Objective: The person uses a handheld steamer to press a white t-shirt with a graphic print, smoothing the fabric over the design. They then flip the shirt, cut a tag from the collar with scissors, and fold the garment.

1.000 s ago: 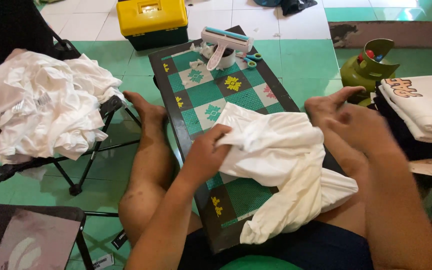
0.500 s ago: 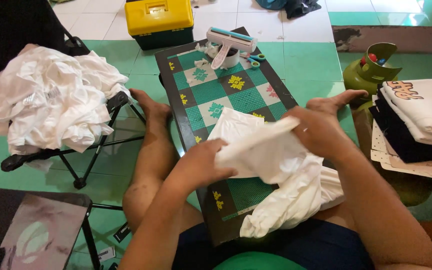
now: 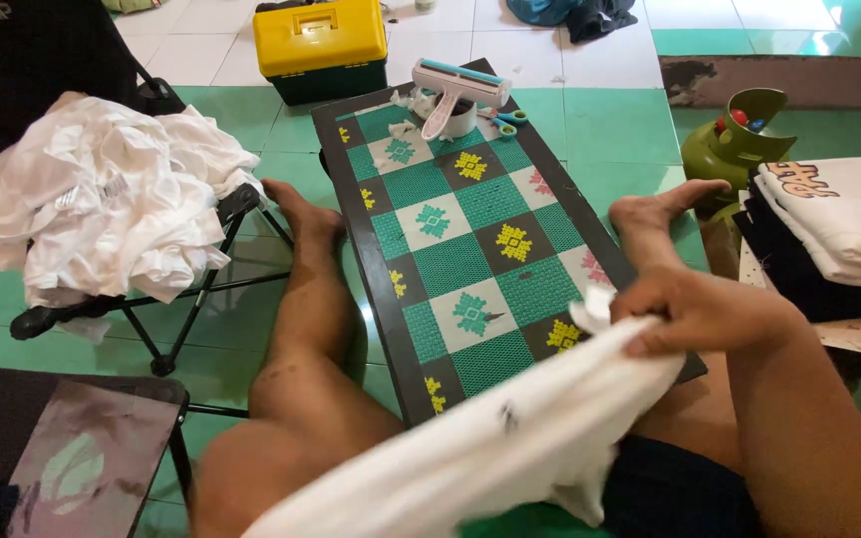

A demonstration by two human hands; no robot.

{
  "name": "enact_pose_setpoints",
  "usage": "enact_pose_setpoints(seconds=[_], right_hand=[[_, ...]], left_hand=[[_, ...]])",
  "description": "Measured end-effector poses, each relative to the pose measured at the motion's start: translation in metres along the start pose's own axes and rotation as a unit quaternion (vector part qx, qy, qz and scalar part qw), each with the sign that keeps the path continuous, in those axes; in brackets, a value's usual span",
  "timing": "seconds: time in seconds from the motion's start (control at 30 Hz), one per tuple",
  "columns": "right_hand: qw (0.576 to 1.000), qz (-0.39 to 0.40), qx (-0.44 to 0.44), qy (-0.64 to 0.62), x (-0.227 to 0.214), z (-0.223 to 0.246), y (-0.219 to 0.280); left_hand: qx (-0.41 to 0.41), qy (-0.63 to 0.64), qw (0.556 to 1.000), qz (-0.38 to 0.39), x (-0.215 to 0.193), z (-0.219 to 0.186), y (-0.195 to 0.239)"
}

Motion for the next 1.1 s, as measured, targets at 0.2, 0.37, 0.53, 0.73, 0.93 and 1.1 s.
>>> enact_pose_setpoints(seconds=[0.2,0.37,0.53,0.73,0.93,1.1], right_hand=[[0.961,0.122,-0.221,-0.108,-0.003,0.058,0.031],[0.992,-0.104,-0.06,0.026,-0.026,0.018,0.03],[0.935,-0.276,0.221,0.018,-0.057,0.023,0.027],[0.908,-0.392,0.106,-0.107,-0.06,-0.016,0.026],[0.897,-0.411,0.104,-0.13,-0.087,-0.074,0.011],[0.888,-0.421,0.165,-0.078,-0.103,-0.094,-0.058]], left_hand=[[0.041,0.028,0.999,0.015,-0.001,0.001,0.005],[0.23,-0.202,0.937,0.168,-0.17,-0.103,0.114],[0.419,-0.481,0.67,0.378,-0.128,-0.107,0.211],[0.433,-0.525,0.622,0.387,-0.104,-0.079,0.208],[0.501,-0.521,0.594,0.353,-0.077,-0.076,0.192],[0.556,-0.527,0.544,0.342,-0.055,-0.054,0.118]])
Point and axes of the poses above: each hand's wrist, its own y-axis away from the middle knuckle, its own x-axis out of the palm, z = x × y, the point moved 3 cm from there along -y, towards the middle knuckle, and after that the axes turned 12 degrees about x, right-handed, at the moved point
